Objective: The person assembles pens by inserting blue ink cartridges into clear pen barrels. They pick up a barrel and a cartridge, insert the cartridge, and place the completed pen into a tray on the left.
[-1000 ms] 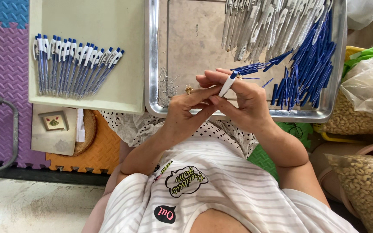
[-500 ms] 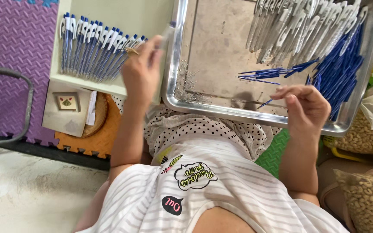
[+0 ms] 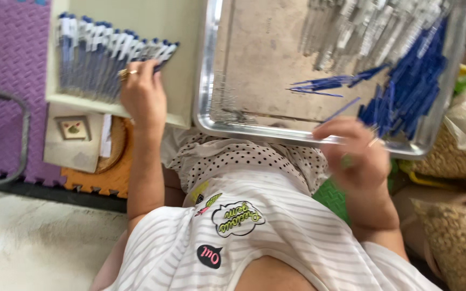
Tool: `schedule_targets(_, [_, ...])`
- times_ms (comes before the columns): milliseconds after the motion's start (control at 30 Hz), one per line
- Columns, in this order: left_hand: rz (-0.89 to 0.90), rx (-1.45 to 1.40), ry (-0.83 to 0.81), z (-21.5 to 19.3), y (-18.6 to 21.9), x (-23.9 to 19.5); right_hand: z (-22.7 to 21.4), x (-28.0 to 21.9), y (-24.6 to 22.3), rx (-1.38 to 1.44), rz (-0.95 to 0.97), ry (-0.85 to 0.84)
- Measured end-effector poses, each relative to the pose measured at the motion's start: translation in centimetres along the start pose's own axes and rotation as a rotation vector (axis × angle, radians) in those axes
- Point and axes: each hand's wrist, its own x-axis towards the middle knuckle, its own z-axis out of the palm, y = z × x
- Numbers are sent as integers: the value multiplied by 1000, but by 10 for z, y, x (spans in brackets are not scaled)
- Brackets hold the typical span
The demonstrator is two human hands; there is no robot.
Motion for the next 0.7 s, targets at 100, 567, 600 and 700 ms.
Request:
schedule_targets(100, [-20, -44, 7, -1, -4, -6, 0, 53, -29, 482, -342, -683])
schedule_targets(567, [10, 7, 65, -3, -1, -11, -12, 10, -40, 62, -122, 107])
schedule_targets(600, [2, 26, 62, -2, -3, -13, -9, -3, -3, 236, -326, 302])
schedule_targets(700, [3, 15, 53, -6, 1, -13, -24, -28, 40, -100, -13, 370])
